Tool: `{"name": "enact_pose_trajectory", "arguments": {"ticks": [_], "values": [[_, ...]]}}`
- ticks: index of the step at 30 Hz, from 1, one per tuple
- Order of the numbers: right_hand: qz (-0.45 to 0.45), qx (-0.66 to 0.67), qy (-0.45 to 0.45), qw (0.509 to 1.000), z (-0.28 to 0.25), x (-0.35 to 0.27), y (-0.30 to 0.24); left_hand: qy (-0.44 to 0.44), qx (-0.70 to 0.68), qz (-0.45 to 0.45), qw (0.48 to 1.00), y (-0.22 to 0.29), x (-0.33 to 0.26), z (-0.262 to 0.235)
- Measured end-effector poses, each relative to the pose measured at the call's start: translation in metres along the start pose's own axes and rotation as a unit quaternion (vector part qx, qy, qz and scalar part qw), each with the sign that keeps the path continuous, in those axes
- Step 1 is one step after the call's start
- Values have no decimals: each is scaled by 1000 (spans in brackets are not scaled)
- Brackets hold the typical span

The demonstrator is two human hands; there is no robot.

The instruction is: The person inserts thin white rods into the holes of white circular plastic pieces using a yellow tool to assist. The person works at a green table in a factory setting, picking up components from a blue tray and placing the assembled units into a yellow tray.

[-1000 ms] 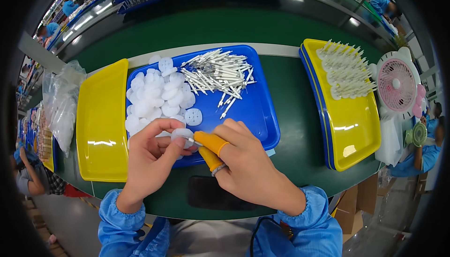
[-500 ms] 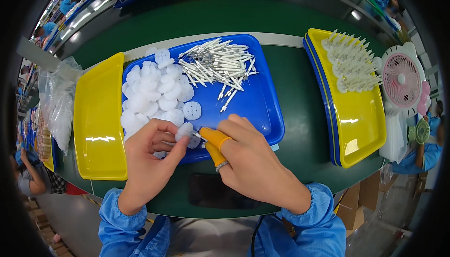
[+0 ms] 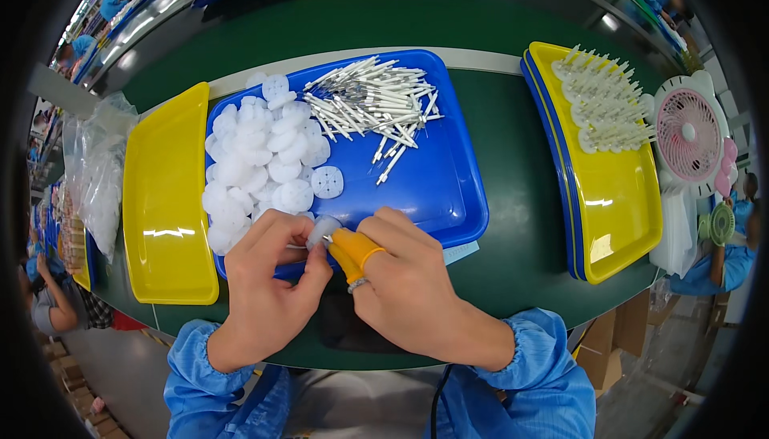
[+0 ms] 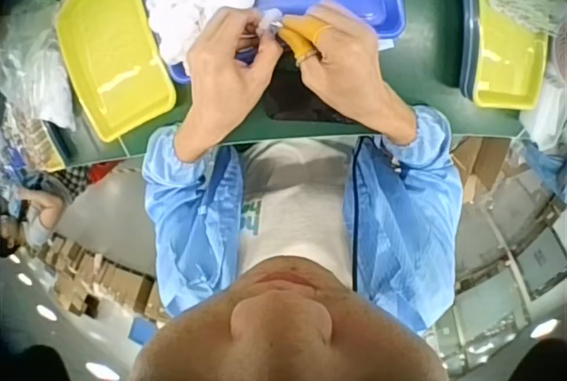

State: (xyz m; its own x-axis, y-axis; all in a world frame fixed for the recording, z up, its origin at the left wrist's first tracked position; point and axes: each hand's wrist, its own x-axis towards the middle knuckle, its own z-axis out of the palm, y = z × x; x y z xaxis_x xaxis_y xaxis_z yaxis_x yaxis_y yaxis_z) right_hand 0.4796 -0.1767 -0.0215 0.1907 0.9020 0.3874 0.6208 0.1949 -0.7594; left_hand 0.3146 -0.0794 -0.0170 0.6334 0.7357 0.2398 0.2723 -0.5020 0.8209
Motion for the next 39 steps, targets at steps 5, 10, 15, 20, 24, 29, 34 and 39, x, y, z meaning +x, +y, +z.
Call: {"name": "enact_pose_trajectory", "arguments": {"ticks": [5, 10, 15, 20, 24, 29, 34, 39], "values": [[50, 10, -60, 997, -11, 19, 3, 10, 20, 28, 999, -4, 0, -1], [-45, -249, -20, 967, -34, 34, 51, 36, -22, 3, 999, -2, 10, -5], [-61, -260, -64, 961, -34, 38, 58, 3, -67, -56, 996, -5, 11, -15], [9, -111, -115, 987, -41, 27, 18, -8, -121, -72, 990, -9, 11, -15], [1, -25, -68, 997, -34, 13, -4, -12, -139, -114, 984, -9, 9, -16], [87, 163, -145, 972, -44, -43, -21, 18, -113, -97, 989, -6, 15, -19], [134, 169, -226, 950, -34, -59, -17, 13, -122, -82, 989, -4, 13, -17], [31, 155, -166, 973, -51, -44, -26, -3, -136, -63, 989, -8, 12, -13]]}}
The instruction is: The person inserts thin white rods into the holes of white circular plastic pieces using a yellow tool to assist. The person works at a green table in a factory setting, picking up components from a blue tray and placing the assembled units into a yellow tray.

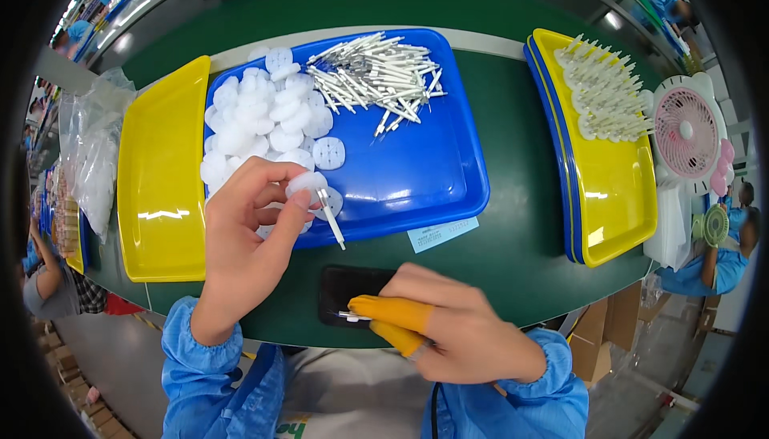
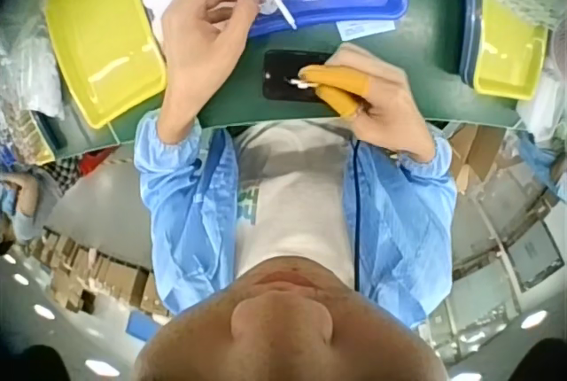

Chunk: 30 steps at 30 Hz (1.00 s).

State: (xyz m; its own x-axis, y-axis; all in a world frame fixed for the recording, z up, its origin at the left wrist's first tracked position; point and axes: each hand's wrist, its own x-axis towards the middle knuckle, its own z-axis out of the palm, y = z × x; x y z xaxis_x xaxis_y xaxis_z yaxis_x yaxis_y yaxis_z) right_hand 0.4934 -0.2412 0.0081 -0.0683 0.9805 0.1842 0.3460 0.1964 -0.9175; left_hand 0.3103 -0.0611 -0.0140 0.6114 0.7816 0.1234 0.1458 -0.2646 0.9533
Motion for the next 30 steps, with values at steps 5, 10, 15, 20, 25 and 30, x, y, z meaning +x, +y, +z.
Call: {"name": "enact_pose_trajectory", "arguments": {"ticks": [5, 10, 15, 20, 25, 30], "values": [[-66, -185, 121, 973, -20, 47, 1, -93, -36, -58, 993, 2, -3, -1], [-113, -246, 73, 960, -9, 63, 28, -87, -91, -121, 985, 6, -2, -4], [-142, -288, 81, 944, -7, 63, 34, -86, -69, -144, 983, 10, 0, -2], [-106, -242, 93, 960, -10, 59, 32, -24, -76, -109, 991, 4, -1, -1], [-61, -171, 60, 982, -16, 56, 29, -3, -16, -15, 1000, 1, 0, 4], [-51, -220, 36, 973, -21, 58, 35, 0, 64, 35, 997, 5, -1, 8]]}}
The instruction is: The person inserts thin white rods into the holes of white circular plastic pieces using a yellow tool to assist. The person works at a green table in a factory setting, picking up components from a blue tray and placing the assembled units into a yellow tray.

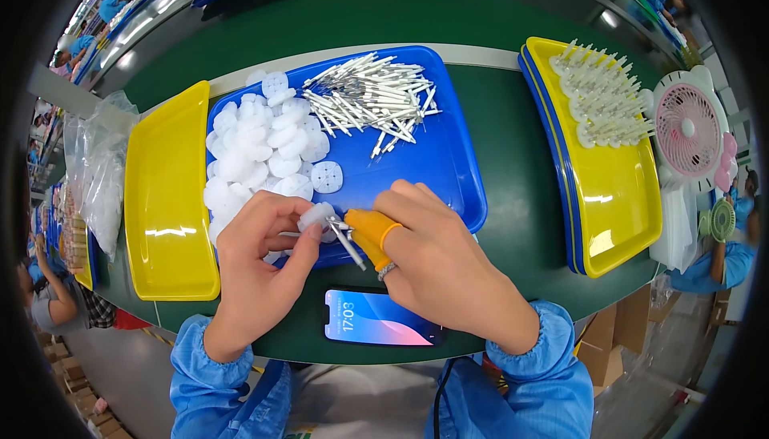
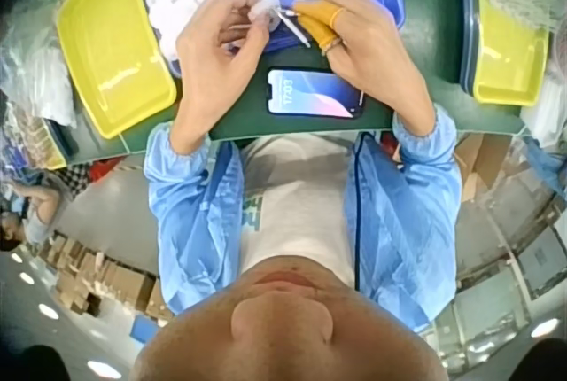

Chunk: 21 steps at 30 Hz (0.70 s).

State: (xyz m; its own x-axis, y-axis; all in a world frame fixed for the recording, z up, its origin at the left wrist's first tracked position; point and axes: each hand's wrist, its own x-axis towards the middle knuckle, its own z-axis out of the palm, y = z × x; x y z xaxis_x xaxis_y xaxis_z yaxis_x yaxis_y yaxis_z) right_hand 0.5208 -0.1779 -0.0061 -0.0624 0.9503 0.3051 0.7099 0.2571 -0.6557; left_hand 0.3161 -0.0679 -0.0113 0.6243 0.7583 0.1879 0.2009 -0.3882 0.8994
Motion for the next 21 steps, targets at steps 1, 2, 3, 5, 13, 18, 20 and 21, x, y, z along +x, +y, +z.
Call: {"name": "enact_pose_trajectory", "arguments": {"ticks": [1, 2, 3, 5, 13, 18, 20, 21], "values": [[11, -2, -4, 1000, 0, 1, -1, 0, -1, -8, 1000, 0, -1, 0], [14, -7, -6, 1000, 0, 1, -2, 0, -2, -16, 1000, -2, -2, 1], [16, -13, -8, 1000, 1, 2, -3, -1, -3, -24, 1000, -3, -3, 1], [13, -21, -2, 1000, 5, 3, -5, -5, 9, -15, 1000, -5, -5, 2], [6, 7, 58, 998, 27, -1, -12, 10, 59, 52, 997, -5, -7, 8], [6, -1, 117, 993, 34, -1, -17, -9, 83, 27, 996, 4, -15, 7], [25, 11, 107, 994, 37, -1, -17, -3, 102, 48, 994, -3, -17, 10], [37, 16, 91, 995, 38, 0, -17, 1, 111, 61, 992, -6, -17, 11]]}}
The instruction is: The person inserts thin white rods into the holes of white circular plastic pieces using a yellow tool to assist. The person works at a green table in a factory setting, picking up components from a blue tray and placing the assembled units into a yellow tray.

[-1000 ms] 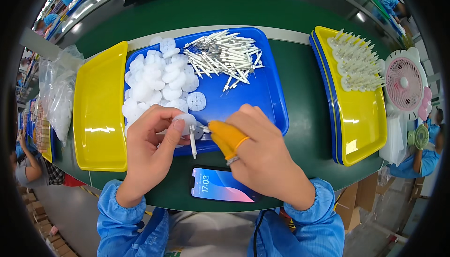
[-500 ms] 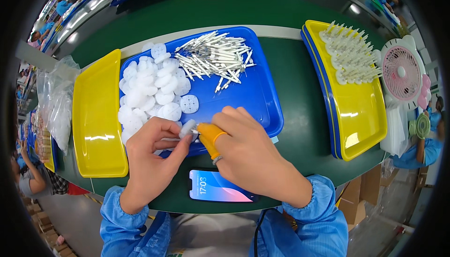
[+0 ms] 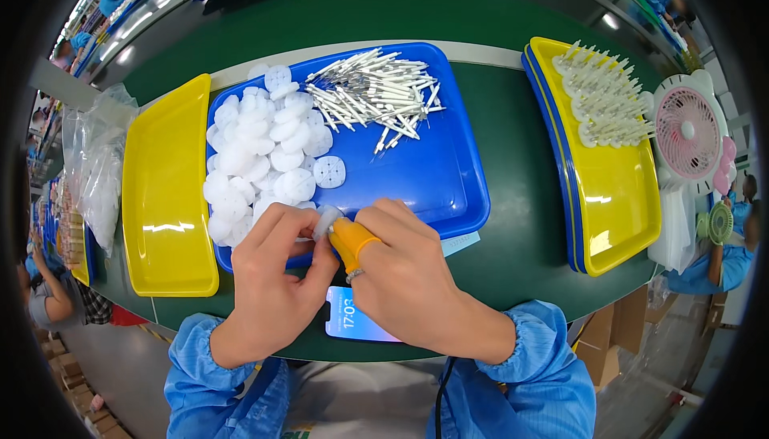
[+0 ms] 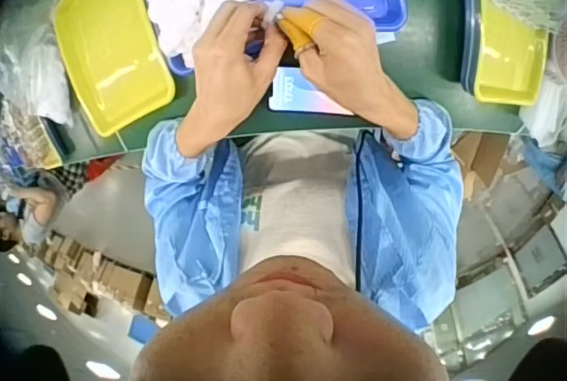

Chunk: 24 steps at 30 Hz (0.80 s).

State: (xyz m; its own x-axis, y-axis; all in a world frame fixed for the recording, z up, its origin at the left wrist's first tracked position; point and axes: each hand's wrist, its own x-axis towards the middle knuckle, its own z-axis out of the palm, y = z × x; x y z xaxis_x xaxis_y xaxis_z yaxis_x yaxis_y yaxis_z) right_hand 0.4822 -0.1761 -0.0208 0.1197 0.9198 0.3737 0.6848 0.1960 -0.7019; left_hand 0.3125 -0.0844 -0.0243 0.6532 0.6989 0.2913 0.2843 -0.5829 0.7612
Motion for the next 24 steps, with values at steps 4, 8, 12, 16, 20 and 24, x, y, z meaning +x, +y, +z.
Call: {"name": "enact_pose_trajectory", "arguments": {"ticks": [4, 8, 12, 16, 20, 24], "values": [[60, 40, -55, 996, -18, 23, 8, 14, -3, -7, 1000, -3, 3, -2], [-7, -227, -8, 974, -31, 37, 52, 38, -32, -4, 999, -6, 12, -7], [-1, -304, -39, 952, -28, 46, 70, 6, -72, -48, 996, 2, 14, -14], [-18, -217, -59, 974, -37, 37, 54, -7, -105, -76, 992, 1, 14, -18], [51, -19, -92, 994, -42, 22, 9, -20, -121, -106, 987, 2, 13, -20], [0, 26, -123, 992, -36, 13, 0, -17, -108, -71, 991, 2, 15, -18]]}}
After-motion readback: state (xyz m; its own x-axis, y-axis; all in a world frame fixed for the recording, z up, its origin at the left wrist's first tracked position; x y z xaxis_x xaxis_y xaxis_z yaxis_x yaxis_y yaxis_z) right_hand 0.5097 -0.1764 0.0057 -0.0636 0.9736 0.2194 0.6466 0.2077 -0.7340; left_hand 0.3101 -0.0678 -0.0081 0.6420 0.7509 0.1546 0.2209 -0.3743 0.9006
